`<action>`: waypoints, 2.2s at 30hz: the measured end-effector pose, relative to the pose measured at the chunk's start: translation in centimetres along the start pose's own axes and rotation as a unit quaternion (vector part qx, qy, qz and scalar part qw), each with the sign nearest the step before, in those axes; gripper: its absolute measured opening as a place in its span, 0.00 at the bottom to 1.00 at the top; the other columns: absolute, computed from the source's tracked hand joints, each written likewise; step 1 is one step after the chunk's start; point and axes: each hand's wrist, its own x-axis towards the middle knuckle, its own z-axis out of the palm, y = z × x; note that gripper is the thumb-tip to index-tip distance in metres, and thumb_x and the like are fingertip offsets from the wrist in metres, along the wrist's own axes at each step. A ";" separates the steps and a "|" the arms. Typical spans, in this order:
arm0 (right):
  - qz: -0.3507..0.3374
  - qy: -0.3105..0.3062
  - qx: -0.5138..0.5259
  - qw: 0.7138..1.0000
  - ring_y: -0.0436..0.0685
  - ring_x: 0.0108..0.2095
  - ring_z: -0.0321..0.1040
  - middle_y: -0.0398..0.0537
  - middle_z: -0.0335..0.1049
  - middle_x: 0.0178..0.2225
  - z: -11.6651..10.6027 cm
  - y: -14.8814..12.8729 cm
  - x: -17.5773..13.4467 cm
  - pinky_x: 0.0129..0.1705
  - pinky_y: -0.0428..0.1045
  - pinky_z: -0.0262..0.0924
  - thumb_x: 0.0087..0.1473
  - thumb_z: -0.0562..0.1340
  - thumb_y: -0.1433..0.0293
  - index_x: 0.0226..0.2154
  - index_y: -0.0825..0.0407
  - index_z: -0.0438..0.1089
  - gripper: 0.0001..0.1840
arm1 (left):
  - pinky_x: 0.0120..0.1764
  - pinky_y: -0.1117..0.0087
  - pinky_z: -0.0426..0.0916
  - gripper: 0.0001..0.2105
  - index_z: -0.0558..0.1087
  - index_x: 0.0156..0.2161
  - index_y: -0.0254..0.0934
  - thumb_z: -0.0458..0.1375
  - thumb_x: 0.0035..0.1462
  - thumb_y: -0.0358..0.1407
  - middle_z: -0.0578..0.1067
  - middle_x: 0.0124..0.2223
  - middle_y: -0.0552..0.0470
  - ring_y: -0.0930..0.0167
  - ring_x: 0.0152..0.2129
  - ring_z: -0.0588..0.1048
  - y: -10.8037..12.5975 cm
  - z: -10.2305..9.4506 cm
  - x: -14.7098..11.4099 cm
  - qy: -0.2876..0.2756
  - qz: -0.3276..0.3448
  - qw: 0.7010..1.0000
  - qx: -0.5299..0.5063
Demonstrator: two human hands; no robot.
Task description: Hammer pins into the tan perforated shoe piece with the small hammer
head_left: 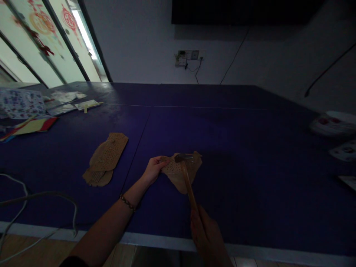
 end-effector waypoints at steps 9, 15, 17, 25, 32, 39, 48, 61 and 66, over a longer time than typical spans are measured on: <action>0.023 -0.010 -0.009 1.000 0.50 0.15 0.56 0.43 0.60 0.15 0.3 -0.2 0.3 0.15 0.45 0.50 0.49 0.50 0.51 0.27 0.51 0.64 0.20 | 0.27 0.74 0.63 0.09 0.74 0.27 0.31 0.64 0.36 0.33 0.75 0.24 0.52 0.75 0.20 0.70 -0.1 -0.2 0.1 -0.015 -0.014 1.000 -0.017; 0.018 0.002 -0.038 0.999 0.49 0.14 0.54 0.42 0.59 0.14 0.4 -0.5 0.3 0.15 0.44 0.48 0.50 0.51 0.53 0.26 0.51 0.64 0.20 | 0.27 0.75 0.63 0.08 0.74 0.26 0.31 0.64 0.36 0.32 0.75 0.23 0.52 0.75 0.20 0.71 0.0 -0.1 0.0 -0.015 -0.010 1.000 -0.024; 0.016 0.000 -0.036 0.999 0.49 0.14 0.54 0.42 0.59 0.14 0.6 -0.6 0.3 0.15 0.44 0.48 0.50 0.50 0.53 0.26 0.51 0.64 0.20 | 0.26 0.75 0.63 0.08 0.74 0.26 0.31 0.64 0.36 0.31 0.75 0.23 0.52 0.76 0.19 0.70 0.1 -0.1 0.0 -0.012 -0.010 1.000 -0.024; -0.005 -0.013 -0.089 0.996 0.50 0.15 0.56 0.44 0.61 0.15 0.2 -0.1 0.2 0.16 0.45 0.49 0.51 0.49 0.53 0.25 0.51 0.63 0.20 | 0.26 0.75 0.63 0.08 0.74 0.26 0.30 0.65 0.35 0.32 0.75 0.23 0.52 0.76 0.19 0.70 0.1 -0.1 0.0 -0.023 -0.010 0.999 -0.031; -0.016 -0.001 -0.125 0.992 0.50 0.14 0.57 0.45 0.62 0.14 0.6 -1.0 -0.3 0.16 0.45 0.50 0.54 0.45 0.54 0.28 0.52 0.65 0.22 | 0.26 0.76 0.62 0.09 0.75 0.26 0.30 0.65 0.35 0.32 0.75 0.24 0.51 0.76 0.20 0.70 0.2 0.0 -0.1 -0.028 -0.001 0.999 -0.036; -0.045 -0.010 -0.163 0.986 0.54 0.19 0.62 0.50 0.67 0.19 -0.1 -1.0 -0.6 0.21 0.47 0.56 0.53 0.45 0.54 0.31 0.52 0.66 0.23 | 0.27 0.74 0.63 0.09 0.75 0.26 0.30 0.65 0.35 0.32 0.75 0.24 0.50 0.75 0.20 0.70 0.5 0.1 -0.4 -0.023 0.010 0.999 -0.025; -0.054 -0.001 -0.159 0.986 0.53 0.18 0.61 0.49 0.66 0.18 0.5 -0.7 -0.6 0.20 0.46 0.54 0.53 0.45 0.53 0.31 0.52 0.67 0.24 | 0.27 0.73 0.62 0.09 0.75 0.27 0.30 0.64 0.36 0.32 0.75 0.25 0.50 0.75 0.20 0.70 0.5 0.2 -0.5 -0.029 0.011 0.999 -0.024; -0.038 0.003 -0.144 0.989 0.50 0.14 0.56 0.44 0.60 0.13 0.9 -0.6 0.1 0.17 0.45 0.51 0.54 0.45 0.54 0.27 0.51 0.66 0.22 | 0.28 0.74 0.62 0.07 0.75 0.26 0.31 0.64 0.36 0.31 0.75 0.24 0.51 0.75 0.21 0.70 0.5 0.1 -0.6 -0.034 0.007 0.999 -0.029; -0.032 0.004 -0.146 0.989 0.51 0.16 0.59 0.46 0.63 0.15 0.4 -0.2 -0.2 0.18 0.46 0.53 0.53 0.46 0.54 0.28 0.51 0.66 0.22 | 0.28 0.74 0.62 0.07 0.75 0.26 0.31 0.63 0.36 0.31 0.75 0.24 0.52 0.75 0.20 0.70 0.7 0.2 -0.7 -0.027 0.010 0.999 -0.029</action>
